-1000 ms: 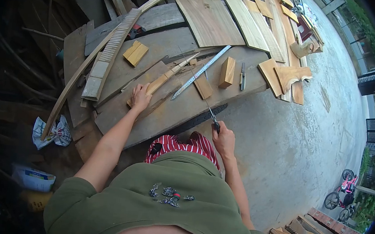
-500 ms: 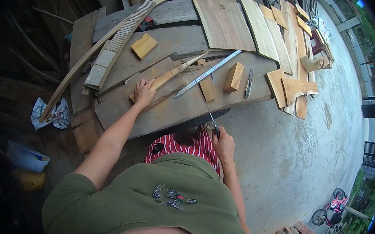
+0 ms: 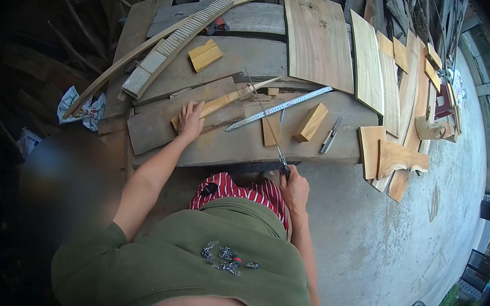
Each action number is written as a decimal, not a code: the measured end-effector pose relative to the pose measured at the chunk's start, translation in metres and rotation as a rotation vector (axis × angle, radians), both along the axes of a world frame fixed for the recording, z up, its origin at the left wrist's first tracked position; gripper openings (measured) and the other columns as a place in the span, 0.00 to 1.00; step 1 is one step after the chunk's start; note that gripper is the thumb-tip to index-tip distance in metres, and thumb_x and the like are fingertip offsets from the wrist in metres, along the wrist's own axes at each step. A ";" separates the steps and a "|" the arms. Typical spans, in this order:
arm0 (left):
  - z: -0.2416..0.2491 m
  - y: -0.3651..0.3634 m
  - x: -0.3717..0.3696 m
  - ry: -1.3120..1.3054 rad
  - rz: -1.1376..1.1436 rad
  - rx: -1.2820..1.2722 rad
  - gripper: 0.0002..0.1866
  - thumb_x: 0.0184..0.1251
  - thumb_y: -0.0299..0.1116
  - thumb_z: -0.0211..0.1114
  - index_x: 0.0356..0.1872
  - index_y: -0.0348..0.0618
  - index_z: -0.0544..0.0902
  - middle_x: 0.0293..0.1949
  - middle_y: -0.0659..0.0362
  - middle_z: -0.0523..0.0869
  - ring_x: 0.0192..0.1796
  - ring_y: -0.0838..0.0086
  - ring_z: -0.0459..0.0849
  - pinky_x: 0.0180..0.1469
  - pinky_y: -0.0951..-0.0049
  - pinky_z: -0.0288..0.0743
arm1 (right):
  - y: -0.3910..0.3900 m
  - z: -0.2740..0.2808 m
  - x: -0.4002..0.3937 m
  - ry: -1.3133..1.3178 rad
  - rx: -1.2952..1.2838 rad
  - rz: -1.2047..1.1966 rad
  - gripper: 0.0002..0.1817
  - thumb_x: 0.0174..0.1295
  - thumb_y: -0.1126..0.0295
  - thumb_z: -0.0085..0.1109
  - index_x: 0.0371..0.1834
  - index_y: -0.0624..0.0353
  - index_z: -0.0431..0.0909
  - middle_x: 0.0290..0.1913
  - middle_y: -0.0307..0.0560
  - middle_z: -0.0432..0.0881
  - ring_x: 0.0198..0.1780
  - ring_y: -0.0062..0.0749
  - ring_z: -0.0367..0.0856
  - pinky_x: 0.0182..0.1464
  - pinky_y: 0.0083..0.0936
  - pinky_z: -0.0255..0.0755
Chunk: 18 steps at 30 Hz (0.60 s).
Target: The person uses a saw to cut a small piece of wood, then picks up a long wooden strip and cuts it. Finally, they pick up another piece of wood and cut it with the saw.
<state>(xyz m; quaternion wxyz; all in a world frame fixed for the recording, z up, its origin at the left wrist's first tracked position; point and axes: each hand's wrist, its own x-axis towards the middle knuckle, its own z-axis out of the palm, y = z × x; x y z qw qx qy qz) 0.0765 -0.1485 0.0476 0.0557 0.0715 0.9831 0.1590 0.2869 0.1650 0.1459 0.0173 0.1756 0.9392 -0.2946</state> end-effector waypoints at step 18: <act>0.020 0.034 0.050 -0.212 0.297 -0.180 0.46 0.59 0.38 0.68 0.77 0.44 0.53 0.80 0.55 0.49 0.80 0.58 0.48 0.79 0.59 0.47 | 0.092 -0.046 -0.064 -0.096 -0.171 0.275 0.15 0.67 0.61 0.57 0.40 0.64 0.76 0.29 0.70 0.79 0.37 0.69 0.80 0.38 0.54 0.71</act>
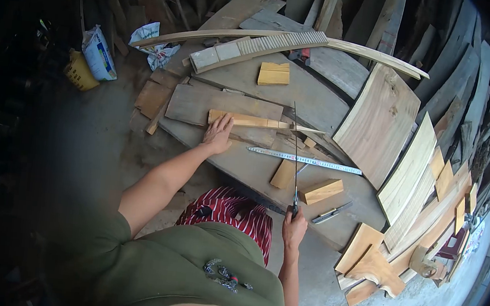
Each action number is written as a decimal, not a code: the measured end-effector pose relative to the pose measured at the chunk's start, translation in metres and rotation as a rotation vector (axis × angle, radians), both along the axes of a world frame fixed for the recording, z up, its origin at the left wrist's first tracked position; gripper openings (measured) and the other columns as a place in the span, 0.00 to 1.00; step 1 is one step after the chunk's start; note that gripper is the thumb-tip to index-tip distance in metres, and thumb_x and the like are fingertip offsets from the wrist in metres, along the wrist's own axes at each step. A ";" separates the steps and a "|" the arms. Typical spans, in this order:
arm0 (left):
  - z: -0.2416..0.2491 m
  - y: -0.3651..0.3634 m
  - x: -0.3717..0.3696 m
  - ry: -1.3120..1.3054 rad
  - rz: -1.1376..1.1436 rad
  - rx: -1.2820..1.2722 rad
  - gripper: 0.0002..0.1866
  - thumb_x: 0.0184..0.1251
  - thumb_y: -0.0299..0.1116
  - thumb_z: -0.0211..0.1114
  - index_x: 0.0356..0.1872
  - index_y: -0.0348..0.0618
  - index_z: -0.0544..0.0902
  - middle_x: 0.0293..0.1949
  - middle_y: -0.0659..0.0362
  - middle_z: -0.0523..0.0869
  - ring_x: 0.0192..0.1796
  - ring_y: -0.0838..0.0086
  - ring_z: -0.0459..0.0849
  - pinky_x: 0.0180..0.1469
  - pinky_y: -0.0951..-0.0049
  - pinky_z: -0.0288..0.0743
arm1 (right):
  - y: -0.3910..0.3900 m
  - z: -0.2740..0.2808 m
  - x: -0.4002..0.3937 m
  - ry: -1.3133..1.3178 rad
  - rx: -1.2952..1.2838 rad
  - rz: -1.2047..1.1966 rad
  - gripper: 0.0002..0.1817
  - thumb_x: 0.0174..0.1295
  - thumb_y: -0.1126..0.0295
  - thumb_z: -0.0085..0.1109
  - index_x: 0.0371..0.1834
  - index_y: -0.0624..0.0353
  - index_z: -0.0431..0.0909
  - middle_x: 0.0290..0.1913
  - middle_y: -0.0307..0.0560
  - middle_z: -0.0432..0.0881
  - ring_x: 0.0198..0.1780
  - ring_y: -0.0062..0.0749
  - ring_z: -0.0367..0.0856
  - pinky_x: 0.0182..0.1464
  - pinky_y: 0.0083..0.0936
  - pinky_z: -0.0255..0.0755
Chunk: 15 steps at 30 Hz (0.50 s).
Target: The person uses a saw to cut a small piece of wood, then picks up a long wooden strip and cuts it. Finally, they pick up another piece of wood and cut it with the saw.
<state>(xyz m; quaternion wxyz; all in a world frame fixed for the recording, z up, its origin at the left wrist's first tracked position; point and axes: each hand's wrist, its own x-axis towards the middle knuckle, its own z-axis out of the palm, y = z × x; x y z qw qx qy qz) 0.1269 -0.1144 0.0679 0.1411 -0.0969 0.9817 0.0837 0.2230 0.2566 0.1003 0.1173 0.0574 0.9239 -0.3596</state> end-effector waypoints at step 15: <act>0.013 -0.010 -0.016 0.012 -0.113 -0.009 0.39 0.59 0.32 0.67 0.73 0.44 0.62 0.75 0.56 0.58 0.74 0.56 0.60 0.73 0.58 0.62 | -0.020 -0.014 0.012 -0.039 0.058 -0.071 0.13 0.68 0.60 0.56 0.39 0.60 0.76 0.30 0.67 0.81 0.39 0.68 0.81 0.41 0.56 0.73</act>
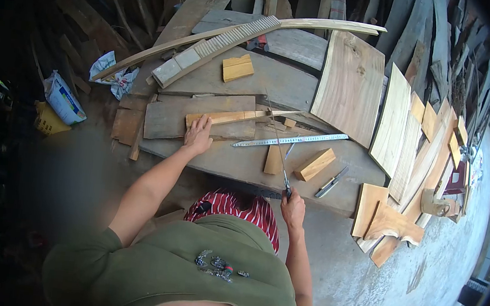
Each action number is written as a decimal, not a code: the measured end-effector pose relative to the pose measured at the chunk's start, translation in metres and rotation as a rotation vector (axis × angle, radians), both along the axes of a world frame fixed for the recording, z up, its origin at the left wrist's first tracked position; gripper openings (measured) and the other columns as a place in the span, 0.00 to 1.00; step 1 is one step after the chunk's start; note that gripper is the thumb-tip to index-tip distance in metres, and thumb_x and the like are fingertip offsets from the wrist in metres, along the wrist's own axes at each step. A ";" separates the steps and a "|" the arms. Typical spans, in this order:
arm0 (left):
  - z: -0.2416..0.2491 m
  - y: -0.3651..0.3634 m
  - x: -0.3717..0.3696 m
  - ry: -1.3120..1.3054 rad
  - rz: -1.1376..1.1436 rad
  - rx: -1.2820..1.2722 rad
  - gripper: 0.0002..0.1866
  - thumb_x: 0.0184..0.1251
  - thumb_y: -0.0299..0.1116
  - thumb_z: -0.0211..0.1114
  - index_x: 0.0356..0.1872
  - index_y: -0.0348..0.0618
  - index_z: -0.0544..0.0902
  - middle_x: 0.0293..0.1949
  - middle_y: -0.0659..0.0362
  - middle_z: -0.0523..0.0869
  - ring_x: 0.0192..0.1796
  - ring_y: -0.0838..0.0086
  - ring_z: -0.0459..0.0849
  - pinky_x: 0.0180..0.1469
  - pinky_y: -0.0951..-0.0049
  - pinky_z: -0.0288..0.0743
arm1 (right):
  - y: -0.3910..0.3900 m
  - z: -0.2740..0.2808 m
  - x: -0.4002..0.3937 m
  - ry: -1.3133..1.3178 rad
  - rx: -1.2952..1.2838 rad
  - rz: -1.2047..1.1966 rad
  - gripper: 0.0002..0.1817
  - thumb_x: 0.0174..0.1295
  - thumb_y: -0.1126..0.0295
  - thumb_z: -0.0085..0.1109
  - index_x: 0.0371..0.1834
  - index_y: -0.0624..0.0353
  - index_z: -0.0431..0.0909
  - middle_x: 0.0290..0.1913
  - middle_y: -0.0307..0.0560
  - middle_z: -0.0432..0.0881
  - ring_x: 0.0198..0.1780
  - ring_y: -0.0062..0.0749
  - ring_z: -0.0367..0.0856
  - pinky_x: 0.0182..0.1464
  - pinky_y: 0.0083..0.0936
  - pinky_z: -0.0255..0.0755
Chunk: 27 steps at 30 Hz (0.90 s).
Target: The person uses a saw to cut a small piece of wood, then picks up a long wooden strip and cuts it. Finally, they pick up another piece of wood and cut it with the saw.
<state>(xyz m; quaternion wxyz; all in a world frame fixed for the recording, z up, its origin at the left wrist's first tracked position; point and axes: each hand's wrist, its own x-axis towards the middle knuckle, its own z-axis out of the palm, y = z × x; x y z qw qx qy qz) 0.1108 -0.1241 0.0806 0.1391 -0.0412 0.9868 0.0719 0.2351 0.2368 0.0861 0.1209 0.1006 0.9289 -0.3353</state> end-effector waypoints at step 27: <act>-0.044 -0.062 -0.034 0.339 -0.160 0.224 0.28 0.56 0.39 0.74 0.60 0.61 0.79 0.52 0.63 0.77 0.59 0.63 0.73 0.63 0.55 0.61 | -0.153 0.022 0.097 0.078 -0.052 -0.247 0.12 0.67 0.59 0.57 0.41 0.57 0.79 0.27 0.64 0.80 0.34 0.65 0.81 0.35 0.52 0.72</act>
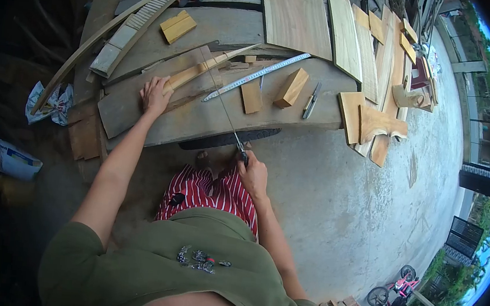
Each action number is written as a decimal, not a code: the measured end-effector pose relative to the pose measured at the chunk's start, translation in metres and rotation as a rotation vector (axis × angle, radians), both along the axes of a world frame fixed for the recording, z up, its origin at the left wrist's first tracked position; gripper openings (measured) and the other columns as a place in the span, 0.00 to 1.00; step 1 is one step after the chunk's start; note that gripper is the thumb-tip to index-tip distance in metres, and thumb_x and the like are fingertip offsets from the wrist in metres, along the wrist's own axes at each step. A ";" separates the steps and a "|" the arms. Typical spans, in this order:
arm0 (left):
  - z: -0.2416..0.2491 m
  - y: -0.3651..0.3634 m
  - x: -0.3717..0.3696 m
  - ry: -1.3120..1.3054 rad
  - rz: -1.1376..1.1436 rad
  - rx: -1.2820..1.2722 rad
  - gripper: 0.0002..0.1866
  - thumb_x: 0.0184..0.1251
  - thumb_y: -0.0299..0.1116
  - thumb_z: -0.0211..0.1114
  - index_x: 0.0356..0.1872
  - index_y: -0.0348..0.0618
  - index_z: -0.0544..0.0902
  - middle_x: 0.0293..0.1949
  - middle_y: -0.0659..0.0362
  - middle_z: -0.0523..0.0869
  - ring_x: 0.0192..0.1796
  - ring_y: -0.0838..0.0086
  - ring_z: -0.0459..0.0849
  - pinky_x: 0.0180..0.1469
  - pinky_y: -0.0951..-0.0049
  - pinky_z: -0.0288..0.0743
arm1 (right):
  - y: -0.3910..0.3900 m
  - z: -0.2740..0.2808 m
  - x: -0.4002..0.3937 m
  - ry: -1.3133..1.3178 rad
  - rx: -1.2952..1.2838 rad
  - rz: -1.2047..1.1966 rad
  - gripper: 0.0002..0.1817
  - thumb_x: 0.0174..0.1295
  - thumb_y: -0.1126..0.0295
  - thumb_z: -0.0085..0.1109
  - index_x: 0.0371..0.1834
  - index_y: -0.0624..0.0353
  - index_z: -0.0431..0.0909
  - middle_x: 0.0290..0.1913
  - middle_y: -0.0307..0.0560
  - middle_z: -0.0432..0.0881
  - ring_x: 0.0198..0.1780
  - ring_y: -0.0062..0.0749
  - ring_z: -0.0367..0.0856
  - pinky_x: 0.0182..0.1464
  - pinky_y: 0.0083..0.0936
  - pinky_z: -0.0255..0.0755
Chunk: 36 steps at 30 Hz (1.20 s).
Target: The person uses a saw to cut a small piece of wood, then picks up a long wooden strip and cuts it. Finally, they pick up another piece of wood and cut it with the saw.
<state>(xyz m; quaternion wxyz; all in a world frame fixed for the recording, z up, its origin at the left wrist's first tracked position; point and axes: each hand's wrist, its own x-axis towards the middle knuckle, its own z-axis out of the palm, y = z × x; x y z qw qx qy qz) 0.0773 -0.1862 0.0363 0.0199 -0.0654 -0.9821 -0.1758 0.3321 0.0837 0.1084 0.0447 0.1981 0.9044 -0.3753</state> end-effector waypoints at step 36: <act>0.043 0.075 0.143 -1.396 0.676 1.812 0.11 0.69 0.40 0.65 0.41 0.44 0.80 0.17 0.69 0.72 0.21 0.80 0.73 0.34 0.69 0.77 | 0.026 0.436 0.027 1.956 0.117 0.547 0.20 0.75 0.57 0.50 0.58 0.61 0.75 0.47 0.50 0.82 0.55 0.38 0.80 0.62 0.41 0.71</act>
